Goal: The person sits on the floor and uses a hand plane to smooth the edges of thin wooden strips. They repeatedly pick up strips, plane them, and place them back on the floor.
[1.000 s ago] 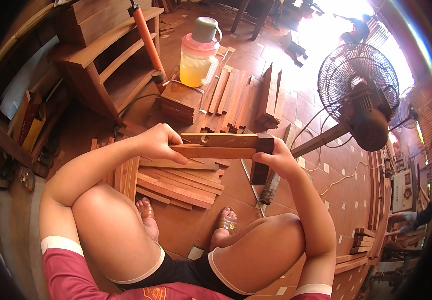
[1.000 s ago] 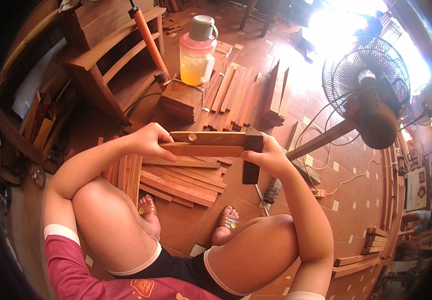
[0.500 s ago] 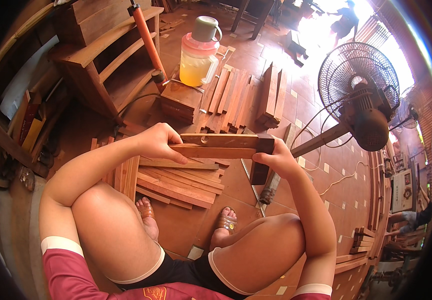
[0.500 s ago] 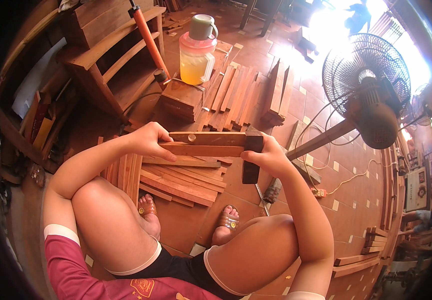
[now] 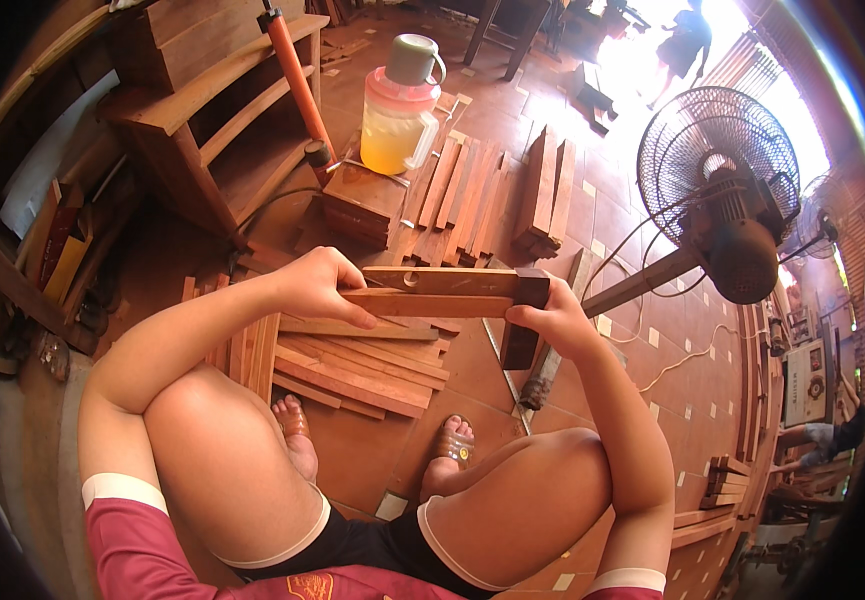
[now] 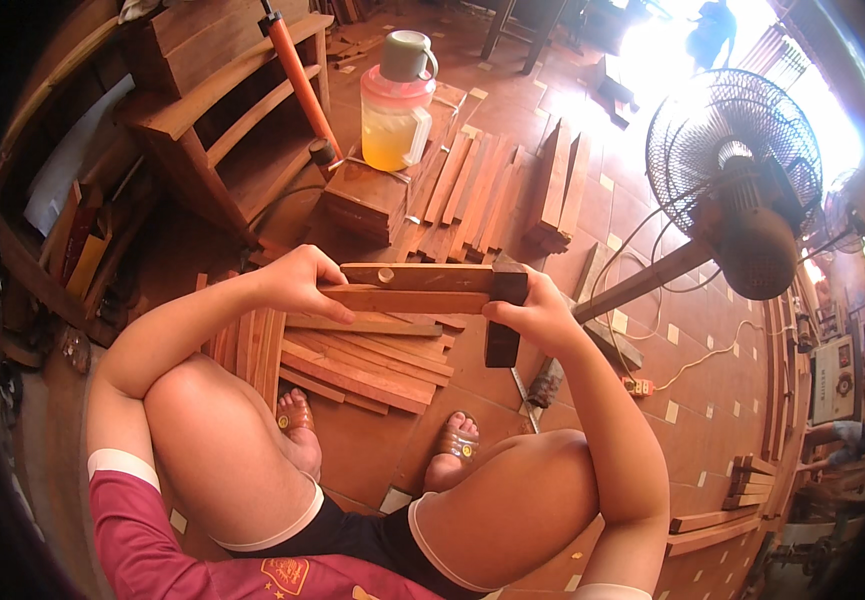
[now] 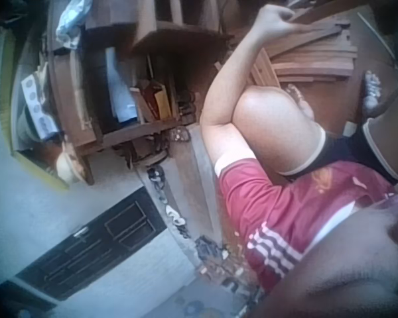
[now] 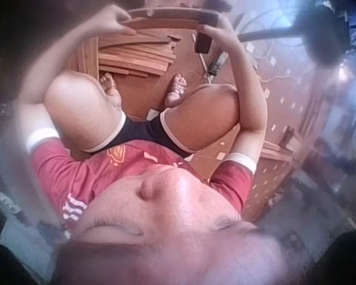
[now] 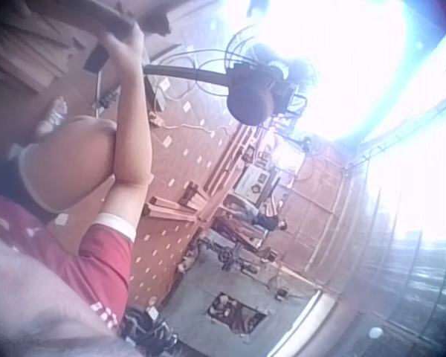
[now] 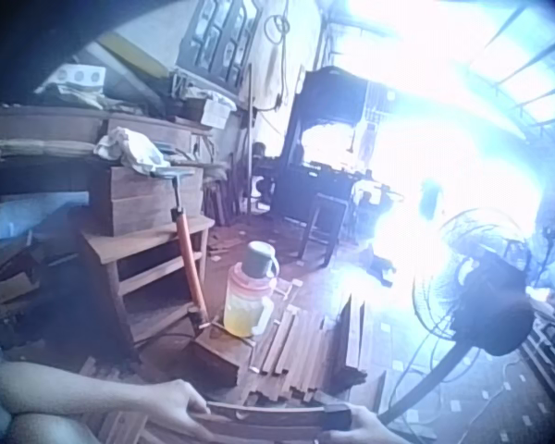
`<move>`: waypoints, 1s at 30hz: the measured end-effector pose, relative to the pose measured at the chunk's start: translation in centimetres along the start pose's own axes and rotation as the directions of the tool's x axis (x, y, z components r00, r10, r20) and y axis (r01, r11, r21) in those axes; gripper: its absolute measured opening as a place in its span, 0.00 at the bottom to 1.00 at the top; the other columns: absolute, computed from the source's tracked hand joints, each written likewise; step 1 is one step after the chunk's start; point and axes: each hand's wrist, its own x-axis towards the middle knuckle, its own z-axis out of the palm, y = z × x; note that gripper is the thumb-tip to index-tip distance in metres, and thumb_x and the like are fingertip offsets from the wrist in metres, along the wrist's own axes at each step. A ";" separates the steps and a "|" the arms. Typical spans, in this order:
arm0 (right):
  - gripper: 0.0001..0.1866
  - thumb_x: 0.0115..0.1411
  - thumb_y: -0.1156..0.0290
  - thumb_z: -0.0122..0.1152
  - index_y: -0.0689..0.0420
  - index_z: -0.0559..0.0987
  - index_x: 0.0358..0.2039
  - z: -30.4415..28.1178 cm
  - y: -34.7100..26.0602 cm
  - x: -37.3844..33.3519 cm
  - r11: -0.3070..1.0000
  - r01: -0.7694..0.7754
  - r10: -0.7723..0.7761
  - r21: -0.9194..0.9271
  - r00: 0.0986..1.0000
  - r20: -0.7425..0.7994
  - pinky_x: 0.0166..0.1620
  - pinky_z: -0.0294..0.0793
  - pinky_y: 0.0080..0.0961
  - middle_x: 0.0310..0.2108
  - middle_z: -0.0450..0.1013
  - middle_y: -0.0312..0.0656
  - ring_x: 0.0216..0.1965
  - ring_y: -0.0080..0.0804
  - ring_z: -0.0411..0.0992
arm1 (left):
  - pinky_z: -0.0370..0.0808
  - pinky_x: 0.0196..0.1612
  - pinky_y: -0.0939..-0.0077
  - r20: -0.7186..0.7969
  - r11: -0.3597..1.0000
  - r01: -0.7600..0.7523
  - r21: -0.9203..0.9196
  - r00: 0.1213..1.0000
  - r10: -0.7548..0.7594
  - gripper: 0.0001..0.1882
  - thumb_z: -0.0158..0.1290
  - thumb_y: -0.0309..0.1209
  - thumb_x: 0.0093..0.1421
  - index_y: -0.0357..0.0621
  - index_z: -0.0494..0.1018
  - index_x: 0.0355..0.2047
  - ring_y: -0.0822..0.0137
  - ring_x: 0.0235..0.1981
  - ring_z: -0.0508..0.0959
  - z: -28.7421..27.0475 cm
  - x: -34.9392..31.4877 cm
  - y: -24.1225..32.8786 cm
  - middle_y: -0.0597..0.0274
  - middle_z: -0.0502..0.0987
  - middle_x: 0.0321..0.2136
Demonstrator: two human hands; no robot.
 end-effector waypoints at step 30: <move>0.21 0.51 0.73 0.68 0.60 0.77 0.46 -0.1 0.1 0.1 1.000 0.024 -0.024 0.018 1.000 0.011 0.46 0.73 0.23 0.37 0.76 0.33 0.39 0.20 0.72 | 0.70 0.30 0.75 -0.006 0.999 0.032 0.030 0.999 -0.032 0.24 0.73 0.46 0.45 0.36 0.84 0.31 0.75 0.23 0.73 -0.2 0.2 0.4 0.62 0.78 0.20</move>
